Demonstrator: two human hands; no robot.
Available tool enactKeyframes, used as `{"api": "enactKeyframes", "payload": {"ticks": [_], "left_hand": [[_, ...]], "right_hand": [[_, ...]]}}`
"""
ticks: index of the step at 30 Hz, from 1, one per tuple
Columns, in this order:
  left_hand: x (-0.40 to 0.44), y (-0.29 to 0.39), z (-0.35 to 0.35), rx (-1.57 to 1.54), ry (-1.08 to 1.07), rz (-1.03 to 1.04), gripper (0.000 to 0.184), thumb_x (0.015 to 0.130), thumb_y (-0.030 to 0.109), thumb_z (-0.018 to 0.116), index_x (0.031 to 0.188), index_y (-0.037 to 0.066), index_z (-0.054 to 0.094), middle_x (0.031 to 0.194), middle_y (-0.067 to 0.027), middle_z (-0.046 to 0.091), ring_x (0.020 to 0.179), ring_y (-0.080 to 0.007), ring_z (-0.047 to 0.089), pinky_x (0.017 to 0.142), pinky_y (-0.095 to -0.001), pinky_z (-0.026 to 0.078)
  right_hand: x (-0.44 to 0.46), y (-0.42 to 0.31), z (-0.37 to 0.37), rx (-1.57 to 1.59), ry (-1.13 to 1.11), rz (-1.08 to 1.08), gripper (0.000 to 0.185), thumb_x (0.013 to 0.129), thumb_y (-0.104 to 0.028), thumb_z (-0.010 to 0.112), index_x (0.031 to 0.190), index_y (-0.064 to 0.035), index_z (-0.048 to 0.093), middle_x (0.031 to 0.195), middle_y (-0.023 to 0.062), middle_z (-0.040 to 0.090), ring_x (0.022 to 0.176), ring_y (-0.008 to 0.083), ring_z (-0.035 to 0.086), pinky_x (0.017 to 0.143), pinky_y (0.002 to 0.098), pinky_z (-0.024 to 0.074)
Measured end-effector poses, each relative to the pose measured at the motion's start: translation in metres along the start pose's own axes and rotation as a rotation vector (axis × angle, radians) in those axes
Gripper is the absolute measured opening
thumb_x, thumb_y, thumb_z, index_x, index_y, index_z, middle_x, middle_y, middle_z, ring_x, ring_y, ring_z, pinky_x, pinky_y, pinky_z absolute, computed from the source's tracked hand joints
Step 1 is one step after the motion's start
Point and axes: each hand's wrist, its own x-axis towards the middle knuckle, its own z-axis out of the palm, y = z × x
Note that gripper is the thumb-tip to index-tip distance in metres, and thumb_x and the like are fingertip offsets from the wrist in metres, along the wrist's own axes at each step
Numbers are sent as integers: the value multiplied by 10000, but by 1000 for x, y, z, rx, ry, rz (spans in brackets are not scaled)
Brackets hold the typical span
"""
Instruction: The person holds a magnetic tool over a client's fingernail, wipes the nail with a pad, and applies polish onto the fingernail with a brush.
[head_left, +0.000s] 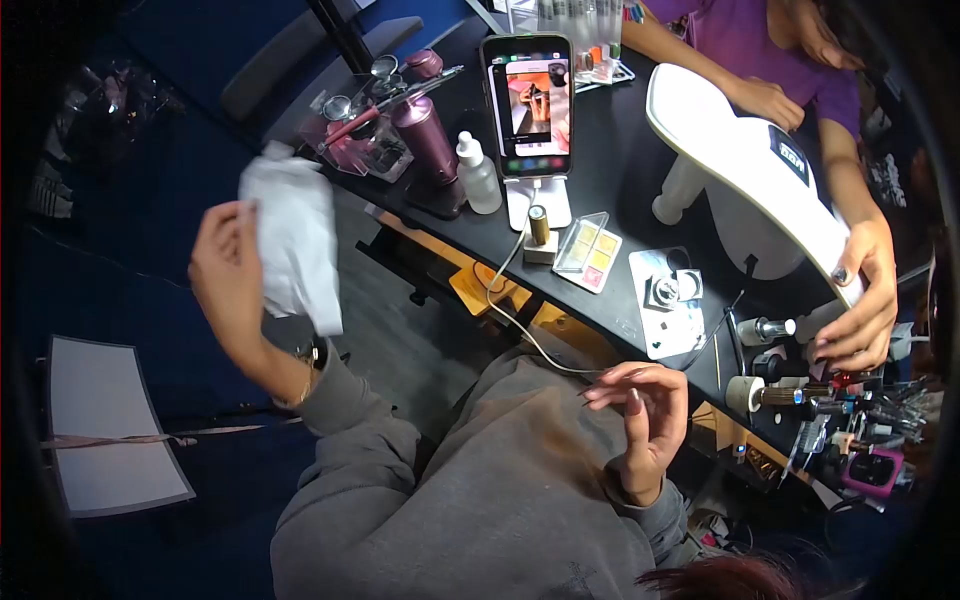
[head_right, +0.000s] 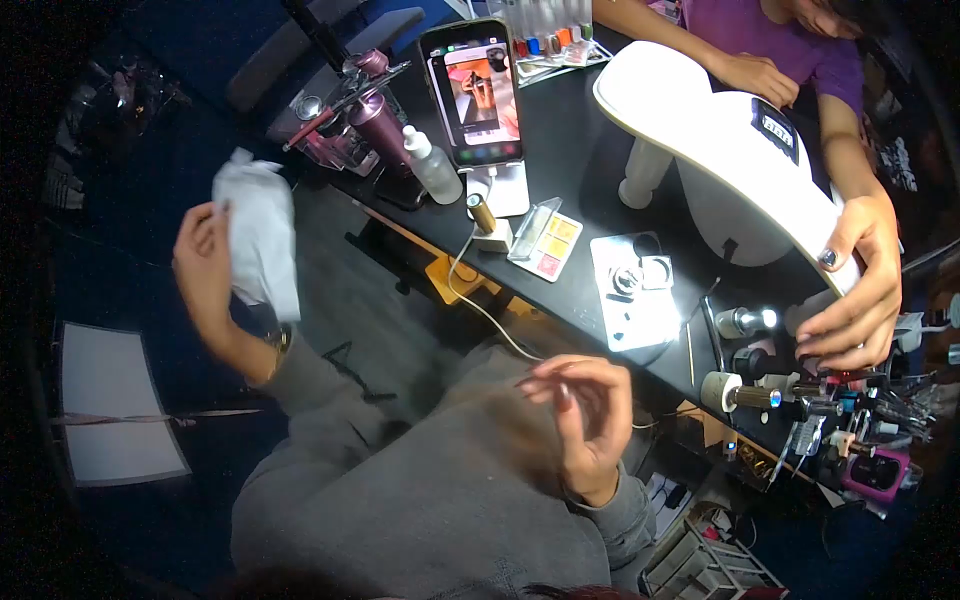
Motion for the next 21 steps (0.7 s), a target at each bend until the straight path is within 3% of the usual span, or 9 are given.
{"api": "enactKeyframes", "payload": {"ticks": [1, 3, 6, 9, 10, 12, 15, 18, 21], "left_hand": [[11, -18, 4, 24, 133, 10, 175, 885, 122, 559, 964, -34, 562, 853, -120, 668, 786, -80, 592, 658, -239, 472], [20, -43, 12, -8, 98, -9, 200, 881, 103, 558, 1029, -30, 542, 910, -151, 662, 819, -99, 597, 685, -234, 468], [-9, -12, 1, -214, -506, -30, 222, 876, 53, 538, 1083, -27, 523, 945, -129, 639, 820, -110, 592, 724, -219, 449], [-42, 45, -7, -146, -1134, 275, 248, 712, -112, 499, 871, -12, 661, 869, -148, 660, 802, -185, 648, 696, -252, 491], [-47, 76, 7, -143, -1373, 483, 311, 663, -126, 517, 898, 8, 670, 852, -137, 669, 816, -240, 658, 727, -276, 506], [-78, 97, 47, -360, -1599, 558, 371, 667, -101, 553, 1000, 34, 646, 923, -121, 656, 817, -249, 648, 713, -304, 514], [-148, 106, 100, -459, -1645, 624, 296, 776, -12, 590, 1066, 37, 623, 967, -167, 639, 851, -276, 638, 733, -314, 504], [-199, 93, 141, -444, -1657, 893, 321, 857, 141, 540, 1146, 0, 531, 1014, -201, 584, 904, -348, 580, 798, -377, 467], [-228, 77, 158, -321, -1789, 1054, 360, 883, 208, 502, 1166, -15, 491, 1020, -216, 561, 934, -365, 551, 816, -394, 448]], "right_hand": [[0, 1, -2, -1, 5, 4, 197, 870, 7, 455, 1063, 25, 416, 1017, 187, 542, 866, 210, 605, 751, 293, 508], [-5, 1, -9, -129, 3, 25, 196, 856, 33, 452, 1051, 29, 431, 1012, 178, 546, 860, 206, 609, 747, 289, 509], [-15, -26, -22, -376, 5, 95, 227, 783, 69, 538, 1007, 37, 522, 928, 147, 602, 796, 182, 621, 702, 266, 508], [-33, -71, -46, -774, 173, 12, 159, 755, 63, 577, 909, 29, 595, 841, 128, 622, 712, 155, 616, 601, 248, 500], [-40, -79, -51, -810, 394, -80, 141, 764, 54, 564, 896, 26, 605, 821, 116, 623, 674, 140, 608, 573, 229, 483], [-46, -97, -60, -1064, 802, -130, 176, 790, 68, 510, 928, 16, 605, 816, 90, 616, 666, 117, 594, 551, 194, 436], [-43, -126, -72, -1545, 896, 2, 230, 769, 31, 599, 987, -29, 644, 786, 53, 609, 604, 70, 516, 503, 192, 352], [-41, -108, -92, -1423, 948, 340, 175, 767, -92, 655, 939, -107, 682, 556, 55, 528, 494, 88, 477, 468, 232, 335], [-48, -94, -107, -1501, 867, 329, 178, 754, -116, 678, 931, -133, 690, 535, 52, 512, 461, 100, 458, 439, 240, 330]]}}
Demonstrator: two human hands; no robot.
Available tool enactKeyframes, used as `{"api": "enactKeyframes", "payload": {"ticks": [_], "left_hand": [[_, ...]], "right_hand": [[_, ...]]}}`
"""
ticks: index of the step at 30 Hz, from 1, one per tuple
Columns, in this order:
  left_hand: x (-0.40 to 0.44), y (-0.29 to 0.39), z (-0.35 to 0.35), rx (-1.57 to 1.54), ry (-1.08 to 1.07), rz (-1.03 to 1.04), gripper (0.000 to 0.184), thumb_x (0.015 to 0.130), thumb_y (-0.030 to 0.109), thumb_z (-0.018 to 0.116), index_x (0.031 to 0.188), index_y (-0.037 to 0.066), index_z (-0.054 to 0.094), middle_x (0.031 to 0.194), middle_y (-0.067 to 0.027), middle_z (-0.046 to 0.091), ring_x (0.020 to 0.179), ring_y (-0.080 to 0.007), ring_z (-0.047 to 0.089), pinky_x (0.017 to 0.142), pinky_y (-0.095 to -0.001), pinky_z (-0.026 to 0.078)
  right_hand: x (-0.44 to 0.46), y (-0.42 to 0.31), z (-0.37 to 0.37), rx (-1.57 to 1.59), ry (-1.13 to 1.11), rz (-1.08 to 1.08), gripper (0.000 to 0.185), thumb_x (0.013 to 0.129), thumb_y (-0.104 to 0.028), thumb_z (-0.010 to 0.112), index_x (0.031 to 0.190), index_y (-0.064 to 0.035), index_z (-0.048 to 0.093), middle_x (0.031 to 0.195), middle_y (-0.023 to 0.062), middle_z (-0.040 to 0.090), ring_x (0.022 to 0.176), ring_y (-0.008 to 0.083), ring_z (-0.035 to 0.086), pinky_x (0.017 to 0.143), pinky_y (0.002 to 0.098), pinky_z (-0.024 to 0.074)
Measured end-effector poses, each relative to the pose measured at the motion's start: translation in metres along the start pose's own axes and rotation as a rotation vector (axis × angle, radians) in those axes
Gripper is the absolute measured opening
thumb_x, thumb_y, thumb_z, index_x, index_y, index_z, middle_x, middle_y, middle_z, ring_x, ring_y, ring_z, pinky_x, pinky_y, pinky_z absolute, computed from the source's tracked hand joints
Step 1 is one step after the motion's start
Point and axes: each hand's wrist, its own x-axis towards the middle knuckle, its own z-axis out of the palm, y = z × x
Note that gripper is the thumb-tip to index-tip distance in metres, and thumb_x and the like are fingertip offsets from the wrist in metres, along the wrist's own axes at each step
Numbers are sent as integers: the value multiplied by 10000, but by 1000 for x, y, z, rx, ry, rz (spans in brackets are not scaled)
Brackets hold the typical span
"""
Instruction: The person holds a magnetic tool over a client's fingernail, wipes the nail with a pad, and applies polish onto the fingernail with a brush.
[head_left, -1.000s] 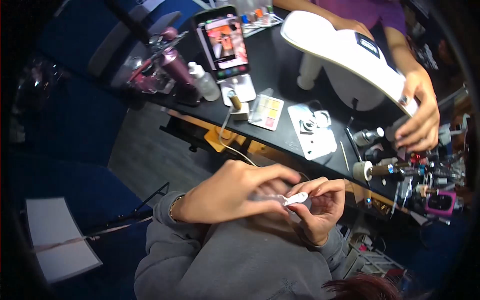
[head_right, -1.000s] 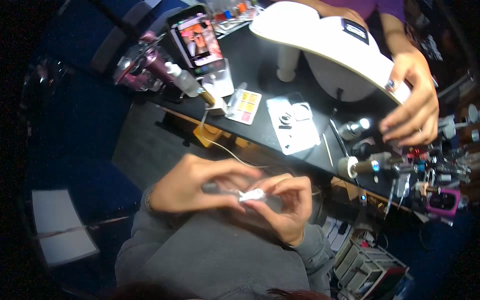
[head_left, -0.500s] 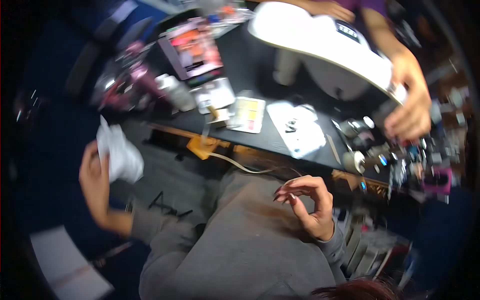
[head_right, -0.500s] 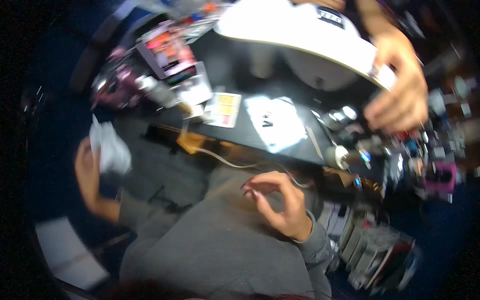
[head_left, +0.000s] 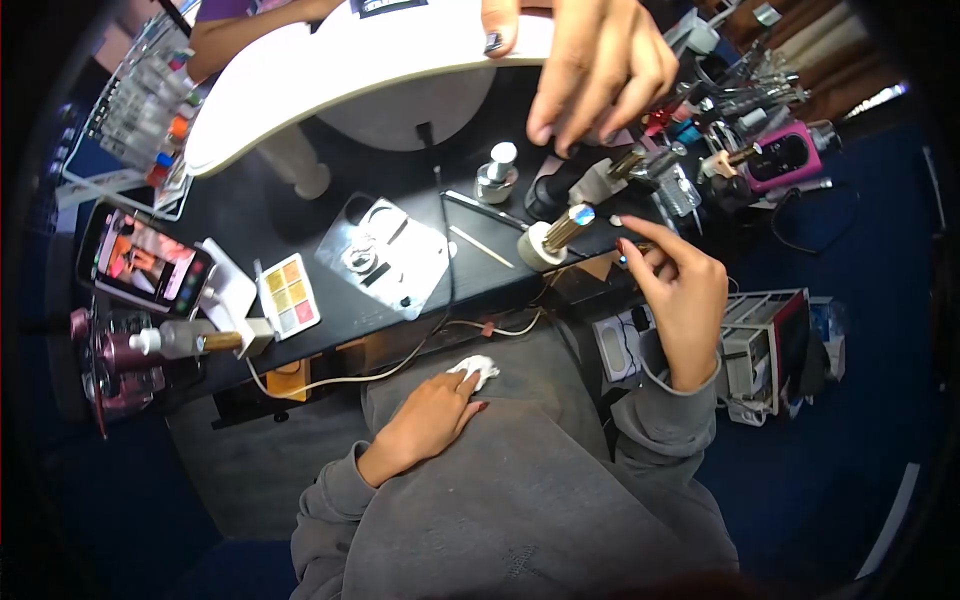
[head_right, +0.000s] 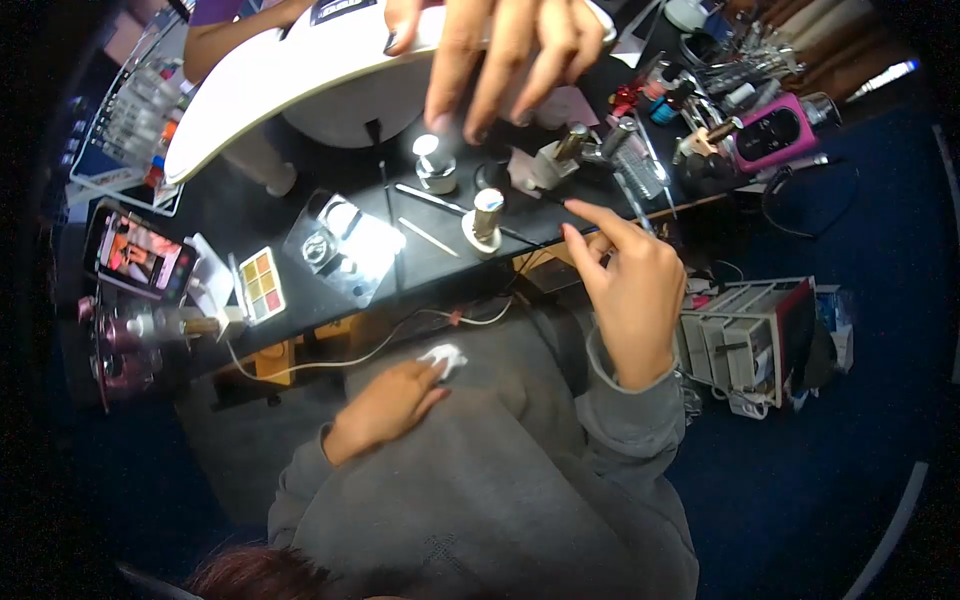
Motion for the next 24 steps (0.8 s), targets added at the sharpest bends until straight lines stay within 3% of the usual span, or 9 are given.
{"api": "enactKeyframes", "payload": {"ticks": [1, 4, 6, 8, 10, 12, 18, 24], "left_hand": [[5, -6, 7, 28, -158, -63, 383, 895, 241, 480, 1176, -18, 475, 1029, -221, 549, 951, -371, 537, 825, -399, 438], [19, -35, 31, -93, -90, 10, 386, 888, 299, 491, 1129, -1, 518, 1052, -183, 545, 948, -349, 533, 795, -392, 440], [22, -35, 27, -32, -154, -16, 404, 885, 306, 498, 1170, 20, 498, 1087, -184, 531, 979, -348, 524, 814, -404, 432], [17, -30, 24, -19, -124, -48, 425, 886, 316, 497, 1197, 26, 481, 1100, -192, 524, 1012, -352, 508, 846, -417, 415], [17, -21, 14, -19, -109, -33, 455, 884, 332, 496, 1222, 29, 460, 1109, -205, 515, 1027, -362, 498, 874, -426, 397], [15, -19, 10, 24, 10, 28, 462, 883, 342, 495, 1220, 28, 460, 1109, -212, 516, 1031, -364, 496, 877, -420, 392], [14, -22, 4, 68, -239, -100, 445, 887, 333, 487, 1209, 26, 470, 1072, -213, 544, 1010, -358, 510, 874, -414, 393], [15, -22, 7, 36, -154, -57, 409, 865, 296, 524, 1174, 27, 504, 1024, -217, 558, 954, -379, 538, 833, -421, 432]], "right_hand": [[-1, -3, -12, 81, -15, 76, 171, 741, -75, 683, 909, -104, 689, 565, 42, 527, 469, 67, 442, 424, 226, 313], [4, -7, -42, 130, 127, 11, 163, 732, -2, 666, 889, -45, 680, 619, 22, 537, 497, 22, 416, 426, 183, 278], [10, -5, -44, 113, 157, 15, 135, 748, -46, 664, 880, -70, 685, 588, 42, 545, 485, 47, 461, 422, 211, 310], [9, -3, -28, 67, 40, 64, 99, 765, -123, 663, 857, -101, 690, 548, 55, 553, 460, 109, 521, 423, 259, 355], [7, 0, 1, -73, -17, 24, 146, 767, -230, 671, 874, -132, 682, 531, 46, 563, 451, 226, 553, 436, 312, 399], [6, 14, 29, -150, 87, -47, 178, 767, -250, 673, 913, -150, 674, 533, 51, 565, 469, 240, 566, 440, 330, 406], [9, 29, 36, -111, 37, -19, 132, 759, -223, 684, 865, -148, 662, 518, 38, 555, 465, 236, 563, 434, 334, 396], [8, 41, 23, -96, 88, 37, 95, 751, -197, 694, 822, -151, 652, 489, 21, 514, 430, 211, 523, 411, 327, 355]]}}
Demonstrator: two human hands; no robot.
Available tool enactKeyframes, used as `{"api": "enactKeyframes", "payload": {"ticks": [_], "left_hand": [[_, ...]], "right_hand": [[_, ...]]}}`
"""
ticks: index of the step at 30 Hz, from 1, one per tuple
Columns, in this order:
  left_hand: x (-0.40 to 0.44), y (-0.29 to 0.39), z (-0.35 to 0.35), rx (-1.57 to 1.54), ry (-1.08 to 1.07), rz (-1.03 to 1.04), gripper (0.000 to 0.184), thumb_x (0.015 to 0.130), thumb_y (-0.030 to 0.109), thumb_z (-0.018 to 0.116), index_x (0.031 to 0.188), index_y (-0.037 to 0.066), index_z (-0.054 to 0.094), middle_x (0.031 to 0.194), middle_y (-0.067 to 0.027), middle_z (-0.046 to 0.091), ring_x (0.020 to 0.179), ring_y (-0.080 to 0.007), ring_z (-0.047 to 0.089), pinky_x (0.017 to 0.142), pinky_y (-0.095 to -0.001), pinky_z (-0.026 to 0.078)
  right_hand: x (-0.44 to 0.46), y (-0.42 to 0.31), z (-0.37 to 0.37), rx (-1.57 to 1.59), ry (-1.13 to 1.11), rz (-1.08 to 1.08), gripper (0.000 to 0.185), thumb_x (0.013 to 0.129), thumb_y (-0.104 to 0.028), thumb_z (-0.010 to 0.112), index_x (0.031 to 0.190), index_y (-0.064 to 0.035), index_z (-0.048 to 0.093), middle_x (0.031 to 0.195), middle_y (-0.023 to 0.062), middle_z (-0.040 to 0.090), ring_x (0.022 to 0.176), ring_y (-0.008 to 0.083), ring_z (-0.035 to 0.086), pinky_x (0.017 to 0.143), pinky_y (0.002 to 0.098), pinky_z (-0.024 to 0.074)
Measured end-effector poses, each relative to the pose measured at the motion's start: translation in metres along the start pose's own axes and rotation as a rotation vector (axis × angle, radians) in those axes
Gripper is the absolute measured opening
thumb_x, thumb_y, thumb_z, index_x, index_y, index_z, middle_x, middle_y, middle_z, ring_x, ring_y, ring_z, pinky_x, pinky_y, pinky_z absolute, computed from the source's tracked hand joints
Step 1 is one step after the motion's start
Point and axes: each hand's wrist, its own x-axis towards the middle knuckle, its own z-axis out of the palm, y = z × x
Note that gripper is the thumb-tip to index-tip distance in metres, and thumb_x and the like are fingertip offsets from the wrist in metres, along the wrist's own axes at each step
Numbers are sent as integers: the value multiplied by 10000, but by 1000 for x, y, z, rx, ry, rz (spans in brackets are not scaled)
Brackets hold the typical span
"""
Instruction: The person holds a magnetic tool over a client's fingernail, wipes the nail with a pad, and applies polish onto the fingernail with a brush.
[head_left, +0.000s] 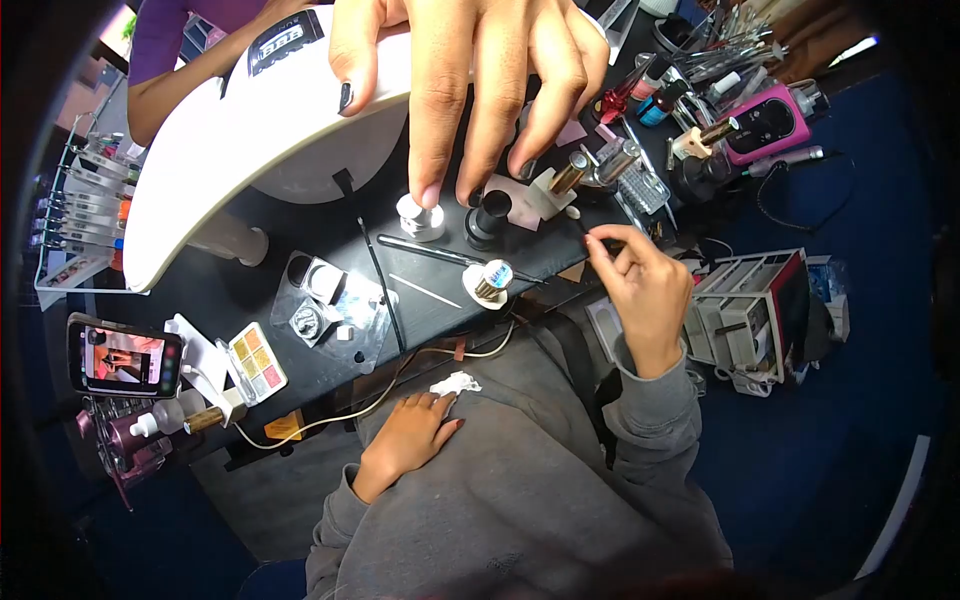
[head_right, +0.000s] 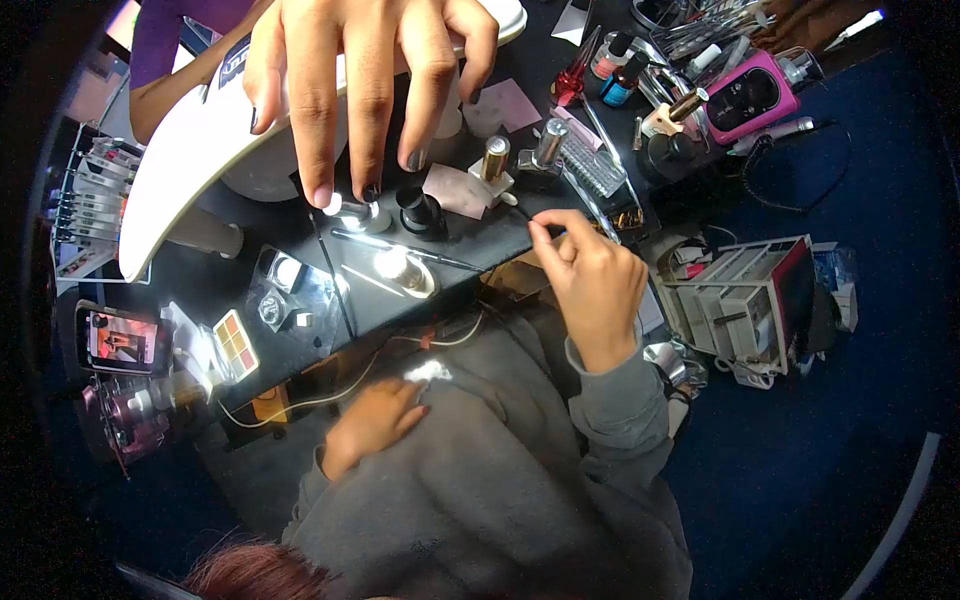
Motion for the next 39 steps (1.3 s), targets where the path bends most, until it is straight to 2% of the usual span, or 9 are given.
{"api": "enactKeyframes", "payload": {"ticks": [9, 15, 22, 28, 30, 31, 32, 36, 39], "left_hand": [[2, 0, 0, -31, -44, -28, 391, 871, 302, 519, 1160, 40, 511, 1015, -217, 560, 937, -384, 540, 812, -425, 435], [2, 0, 2, -10, -64, -25, 458, 893, 343, 474, 1213, 15, 474, 1015, -222, 566, 955, -367, 541, 841, -416, 415], [9, 4, -4, -15, -119, -47, 453, 892, 345, 476, 1201, 13, 485, 1038, -223, 560, 973, -370, 537, 855, -415, 412], [6, 2, -1, -47, 4, -65, 470, 880, 333, 504, 1235, 29, 454, 1183, -234, 474, 1082, -372, 471, 906, -425, 382], [4, 3, -3, -27, 91, -6, 483, 875, 328, 513, 1251, 34, 437, 1214, -236, 448, 1107, -373, 447, 927, -429, 363], [3, 4, -5, -37, 104, -6, 475, 877, 328, 511, 1244, 33, 448, 1206, -238, 458, 1112, -371, 444, 941, -424, 350], [2, 3, -3, -37, 107, -2, 475, 877, 328, 511, 1244, 33, 448, 1206, -238, 458, 1112, -371, 444, 941, -424, 350], [0, 1, -1, -54, 28, -8, 459, 882, 327, 504, 1225, 25, 467, 1162, -238, 498, 1089, -373, 470, 923, -419, 367], [-1, -1, 0, -63, -3, -12, 452, 883, 326, 503, 1213, 19, 475, 1124, -234, 524, 1053, -373, 499, 903, -416, 383]], "right_hand": [[10, 10, -2, -60, 66, -134, 110, 735, -217, 702, 787, -138, 646, 506, 26, 534, 454, 219, 541, 429, 314, 378], [7, -2, -37, 319, 36, 85, 137, 657, -22, 720, 762, -62, 641, 448, -26, 462, 403, -20, 387, 387, 170, 252], [19, -2, -22, -65, -87, -99, 92, 735, -183, 669, 774, -123, 612, 586, 41, 577, 512, 215, 572, 458, 321, 402], [17, 2, -18, -65, -99, -148, 144, 746, -162, 666, 881, -114, 653, 618, 45, 593, 495, 190, 561, 449, 302, 400], [19, 5, -32, 131, -205, 46, 166, 760, -111, 653, 925, -108, 663, 591, 33, 573, 477, 135, 530, 425, 283, 380], [26, 10, -32, 241, -26, -9, 166, 774, -72, 634, 936, -88, 664, 596, 35, 561, 456, 100, 487, 404, 271, 364], [36, 7, -39, 174, 83, 55, 192, 764, -61, 636, 954, -76, 661, 684, 54, 584, 557, 141, 529, 481, 277, 408], [75, 31, -34, -153, 153, -258, 223, 745, -55, 635, 967, -64, 653, 889, 90, 606, 846, 241, 518, 691, 329, 430], [103, 34, -25, -117, 17, -223, 145, 756, -151, 660, 865, -60, 689, 759, 89, 642, 647, 235, 550, 607, 341, 439]]}}
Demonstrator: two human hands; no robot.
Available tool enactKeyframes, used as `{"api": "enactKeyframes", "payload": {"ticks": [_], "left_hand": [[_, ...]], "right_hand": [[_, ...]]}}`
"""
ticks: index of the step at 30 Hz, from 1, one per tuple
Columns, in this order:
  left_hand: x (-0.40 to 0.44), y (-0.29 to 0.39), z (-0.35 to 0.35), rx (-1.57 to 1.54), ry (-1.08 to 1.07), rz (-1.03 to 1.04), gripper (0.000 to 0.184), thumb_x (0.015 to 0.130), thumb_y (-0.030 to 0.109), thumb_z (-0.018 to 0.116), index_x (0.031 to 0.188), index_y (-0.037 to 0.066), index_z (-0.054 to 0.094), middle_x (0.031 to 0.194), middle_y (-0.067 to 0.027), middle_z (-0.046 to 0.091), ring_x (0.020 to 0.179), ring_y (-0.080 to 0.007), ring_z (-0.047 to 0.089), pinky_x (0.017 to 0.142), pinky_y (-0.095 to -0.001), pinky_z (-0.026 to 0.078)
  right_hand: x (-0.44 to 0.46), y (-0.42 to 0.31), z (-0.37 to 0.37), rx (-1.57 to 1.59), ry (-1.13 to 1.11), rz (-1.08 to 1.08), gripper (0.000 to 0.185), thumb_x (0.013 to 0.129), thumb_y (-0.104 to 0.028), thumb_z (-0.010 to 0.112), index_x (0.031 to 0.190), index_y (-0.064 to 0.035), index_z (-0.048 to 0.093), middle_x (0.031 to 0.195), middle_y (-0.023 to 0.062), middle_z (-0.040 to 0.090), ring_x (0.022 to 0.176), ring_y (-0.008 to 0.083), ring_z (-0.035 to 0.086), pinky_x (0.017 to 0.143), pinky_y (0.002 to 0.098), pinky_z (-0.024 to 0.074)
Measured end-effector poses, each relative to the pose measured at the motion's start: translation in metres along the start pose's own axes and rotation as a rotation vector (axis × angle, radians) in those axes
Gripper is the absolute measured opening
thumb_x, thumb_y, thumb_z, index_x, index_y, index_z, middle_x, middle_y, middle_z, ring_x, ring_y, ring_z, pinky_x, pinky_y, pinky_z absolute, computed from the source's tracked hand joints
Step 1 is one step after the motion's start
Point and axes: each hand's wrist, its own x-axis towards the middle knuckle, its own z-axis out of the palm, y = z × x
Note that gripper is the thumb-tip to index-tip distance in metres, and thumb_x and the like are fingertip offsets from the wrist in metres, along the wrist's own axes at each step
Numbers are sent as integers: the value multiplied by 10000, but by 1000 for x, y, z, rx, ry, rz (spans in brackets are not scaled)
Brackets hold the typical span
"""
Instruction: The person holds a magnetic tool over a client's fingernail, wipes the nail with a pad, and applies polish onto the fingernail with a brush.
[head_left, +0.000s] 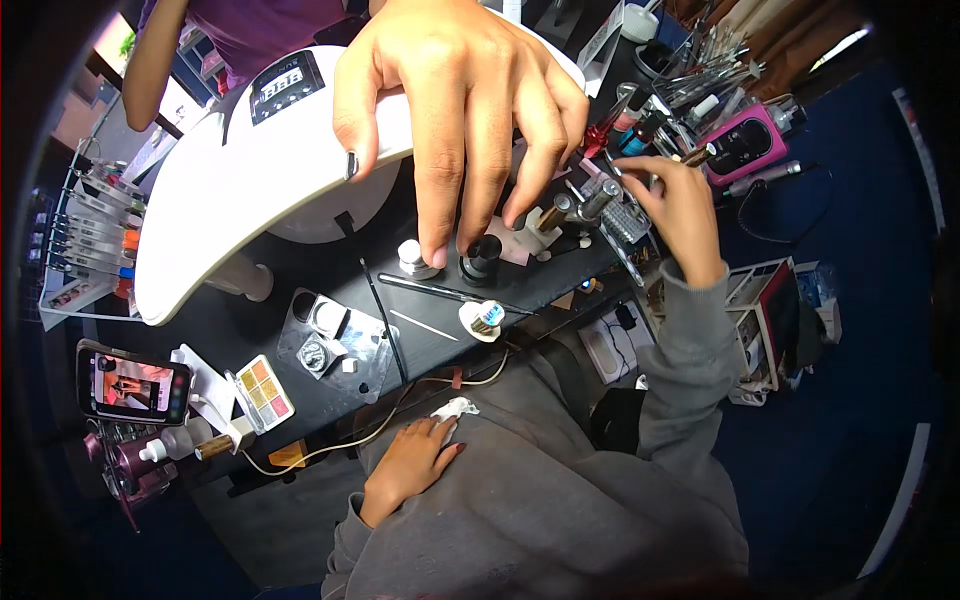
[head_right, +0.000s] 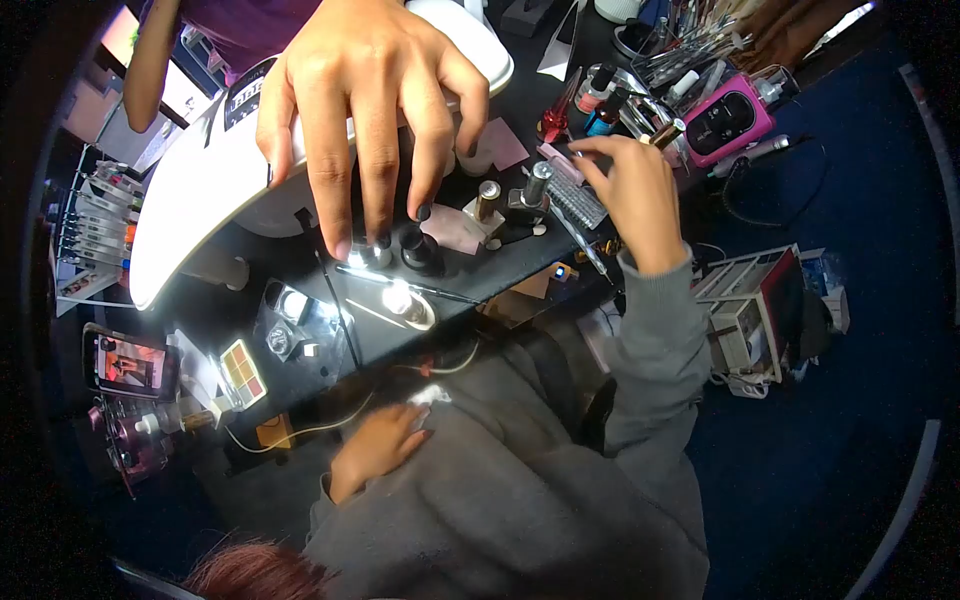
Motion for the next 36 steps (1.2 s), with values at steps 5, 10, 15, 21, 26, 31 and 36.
{"api": "enactKeyframes", "payload": {"ticks": [5, 10, 15, 21, 26, 31, 36], "left_hand": [[0, 10, -11, -16, 14, -13, 398, 862, 281, 535, 1182, 46, 502, 1050, -216, 553, 962, -375, 538, 827, -416, 431], [-4, 6, -10, -86, -37, -19, 436, 884, 320, 502, 1191, 12, 487, 1097, -235, 537, 986, -381, 533, 859, -421, 409], [-12, 6, -12, 4, 94, 52, 454, 882, 310, 512, 1216, 7, 466, 1161, -257, 502, 1014, -408, 518, 883, -411, 410], [-29, 41, -70, -166, -6, 250, 460, 883, 273, 521, 1263, 29, 431, 1242, -232, 465, 1100, -367, 492, 926, -392, 406], [-31, 99, -105, -694, 369, 354, 523, 802, 94, 631, 1272, 2, 422, 1181, -186, 543, 1046, -246, 570, 877, -311, 460], [-66, 77, -105, -826, 682, 349, 194, 697, 58, 738, 850, -24, 652, 845, -100, 677, 780, -157, 662, 715, -245, 520], [-171, 47, -110, -484, 1544, 569, 197, 681, -98, 629, 873, -59, 618, 779, -185, 644, 774, -309, 652, 670, -331, 548]], "right_hand": [[38, 6, 21, -56, -214, 185, 294, 731, -348, 690, 704, -56, 706, 584, 92, 630, 516, 223, 598, 527, 335, 454], [50, -3, 27, -346, -317, 113, 278, 628, -358, 757, 658, -87, 705, 617, 86, 646, 598, 231, 638, 586, 344, 489], [42, 0, 5, -47, -310, 181, 217, 634, -276, 734, 747, -92, 712, 694, 123, 657, 743, 275, 656, 648, 365, 506], [-27, -41, -68, 733, 213, 321, 167, 812, -76, 647, 946, 24, 650, 745, 13, 619, 534, 26, 479, 457, 163, 332], [-87, -106, -69, 1076, -37, -114, 71, 681, 33, 664, 745, 13, 639, 721, 100, 641, 542, 86, 552, 485, 177, 403], [-99, -172, -44, 1094, -403, -252, 188, 682, -69, 758, 860, -49, 700, 797, 79, 625, 603, 75, 556, 470, 158, 402], [-92, -184, -36, 1223, -564, -475, 179, 780, -142, 678, 907, -16, 677, 838, 102, 625, 583, 83, 532, 492, 182, 416]]}}
